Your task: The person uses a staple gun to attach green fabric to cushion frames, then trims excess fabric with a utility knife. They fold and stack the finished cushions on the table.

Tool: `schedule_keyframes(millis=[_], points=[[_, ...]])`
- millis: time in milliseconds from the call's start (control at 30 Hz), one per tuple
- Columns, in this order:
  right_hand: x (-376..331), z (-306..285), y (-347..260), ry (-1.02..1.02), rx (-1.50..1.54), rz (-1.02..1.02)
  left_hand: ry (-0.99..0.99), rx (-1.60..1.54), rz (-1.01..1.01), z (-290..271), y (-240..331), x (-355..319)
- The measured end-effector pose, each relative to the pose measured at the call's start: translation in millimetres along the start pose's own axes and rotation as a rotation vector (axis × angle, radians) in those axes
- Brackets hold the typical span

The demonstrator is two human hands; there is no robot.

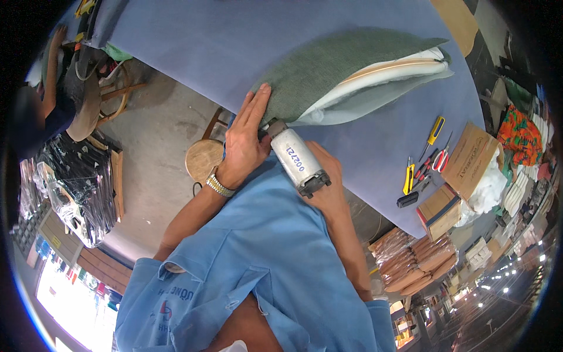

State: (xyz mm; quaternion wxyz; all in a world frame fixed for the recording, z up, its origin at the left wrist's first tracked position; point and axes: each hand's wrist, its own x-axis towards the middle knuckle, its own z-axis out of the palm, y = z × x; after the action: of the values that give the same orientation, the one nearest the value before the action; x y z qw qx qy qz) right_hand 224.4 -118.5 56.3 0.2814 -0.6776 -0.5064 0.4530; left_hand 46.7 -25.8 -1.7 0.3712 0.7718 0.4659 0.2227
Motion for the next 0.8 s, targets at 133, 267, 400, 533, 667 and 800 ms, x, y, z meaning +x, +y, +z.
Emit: schedule_keyframes(millis=[133,267,400,533,667,800], points=[[2,6,1,0.035,0.021,-0.064,0.004,-0.025,-0.035,2,6,-1],[2,13,2,0.084,0.021,-0.066,0.035,-0.029,-0.044,4,8,-1],[7,14,4,0.114,0.031,-0.133,0.007,-0.008,-0.057,1,4,2],[11,13,6,0.153,0.051,-0.205,0.034,-0.014,-0.089,1,0,6],[7,15,14,0.224,0.067,-0.257,0.040,-0.005,-0.039,1,3,7],[4,16,19,0.231,0.083,-0.294,0.024,0.016,-0.040,-1,10,5]])
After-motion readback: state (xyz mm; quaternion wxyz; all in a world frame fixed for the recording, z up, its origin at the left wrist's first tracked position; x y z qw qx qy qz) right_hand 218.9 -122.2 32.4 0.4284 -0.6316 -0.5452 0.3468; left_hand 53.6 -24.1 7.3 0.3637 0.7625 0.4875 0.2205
